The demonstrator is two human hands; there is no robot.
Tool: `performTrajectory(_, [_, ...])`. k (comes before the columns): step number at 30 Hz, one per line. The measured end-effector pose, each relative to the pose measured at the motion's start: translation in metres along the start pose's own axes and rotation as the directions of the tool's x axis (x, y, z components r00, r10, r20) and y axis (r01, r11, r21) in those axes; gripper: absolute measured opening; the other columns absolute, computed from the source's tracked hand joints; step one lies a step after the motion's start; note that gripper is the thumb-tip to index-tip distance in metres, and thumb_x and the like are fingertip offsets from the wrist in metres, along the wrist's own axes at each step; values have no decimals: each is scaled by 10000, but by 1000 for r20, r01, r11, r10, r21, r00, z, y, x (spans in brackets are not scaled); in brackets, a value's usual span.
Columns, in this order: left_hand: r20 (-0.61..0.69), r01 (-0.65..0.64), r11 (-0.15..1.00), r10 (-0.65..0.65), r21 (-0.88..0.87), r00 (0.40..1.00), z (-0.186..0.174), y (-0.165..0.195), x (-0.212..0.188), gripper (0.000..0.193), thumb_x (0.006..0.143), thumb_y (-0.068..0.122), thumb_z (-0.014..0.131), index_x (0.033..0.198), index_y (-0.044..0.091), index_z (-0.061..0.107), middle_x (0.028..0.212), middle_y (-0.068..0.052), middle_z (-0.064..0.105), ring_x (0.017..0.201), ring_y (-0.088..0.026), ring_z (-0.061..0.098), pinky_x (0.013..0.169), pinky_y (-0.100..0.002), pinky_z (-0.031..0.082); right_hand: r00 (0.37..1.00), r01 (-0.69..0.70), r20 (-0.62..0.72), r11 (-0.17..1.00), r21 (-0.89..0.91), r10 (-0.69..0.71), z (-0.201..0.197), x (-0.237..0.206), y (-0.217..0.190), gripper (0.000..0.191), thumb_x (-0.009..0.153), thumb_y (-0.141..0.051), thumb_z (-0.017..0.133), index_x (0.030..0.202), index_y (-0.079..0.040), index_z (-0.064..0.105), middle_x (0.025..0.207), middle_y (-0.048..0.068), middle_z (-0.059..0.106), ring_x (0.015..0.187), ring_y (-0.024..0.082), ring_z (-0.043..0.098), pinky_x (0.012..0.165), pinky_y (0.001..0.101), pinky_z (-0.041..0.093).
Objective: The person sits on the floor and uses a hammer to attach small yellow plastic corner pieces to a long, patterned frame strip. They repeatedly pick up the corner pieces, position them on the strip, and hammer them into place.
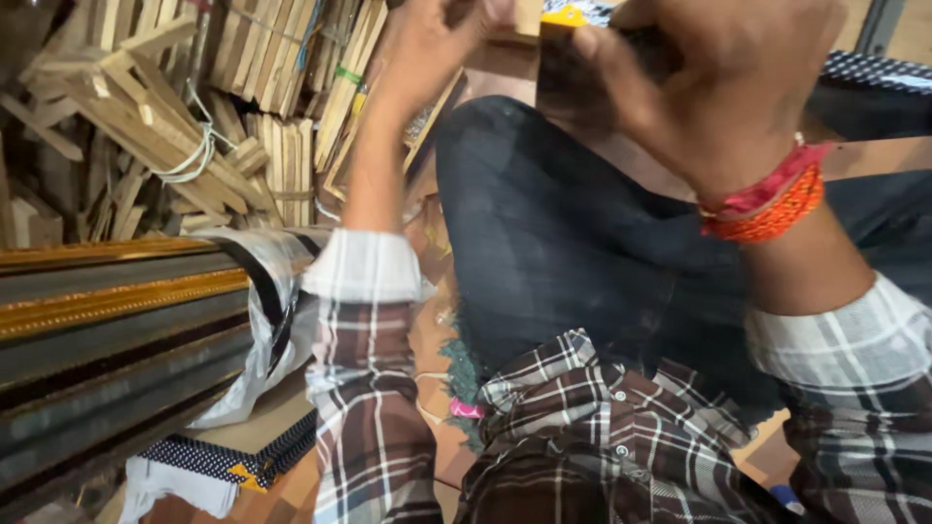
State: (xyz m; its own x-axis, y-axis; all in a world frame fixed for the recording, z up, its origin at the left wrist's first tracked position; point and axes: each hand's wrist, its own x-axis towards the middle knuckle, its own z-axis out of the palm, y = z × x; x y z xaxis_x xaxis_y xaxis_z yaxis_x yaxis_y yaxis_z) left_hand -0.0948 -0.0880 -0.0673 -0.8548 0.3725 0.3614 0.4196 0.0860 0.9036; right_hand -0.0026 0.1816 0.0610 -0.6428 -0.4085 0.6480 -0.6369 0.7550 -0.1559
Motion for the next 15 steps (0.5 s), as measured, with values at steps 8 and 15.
performTrajectory(8, [-62, 328, 439, -519, 836, 853, -57, -123, -60, 236, 682, 80, 791, 912, 81, 738, 957, -227, 716, 918, -407, 695, 797, -479, 542, 1000, 12, 11, 1000, 21, -12, 8, 1, 4, 91, 945, -139, 772, 956, -65, 720, 787, 37, 608, 708, 179, 595, 696, 297, 409])
performTrajectory(15, [-30, 306, 516, -474, 800, 880, -43, -120, -73, 208, 742, 27, 755, 935, 97, 725, 898, -198, 716, 896, -407, 685, 773, -510, 512, 999, -18, 45, 1000, 10, 18, 6, -5, 6, 106, 974, -164, 748, 963, -72, 697, 810, 30, 603, 726, 183, 591, 679, 304, 382])
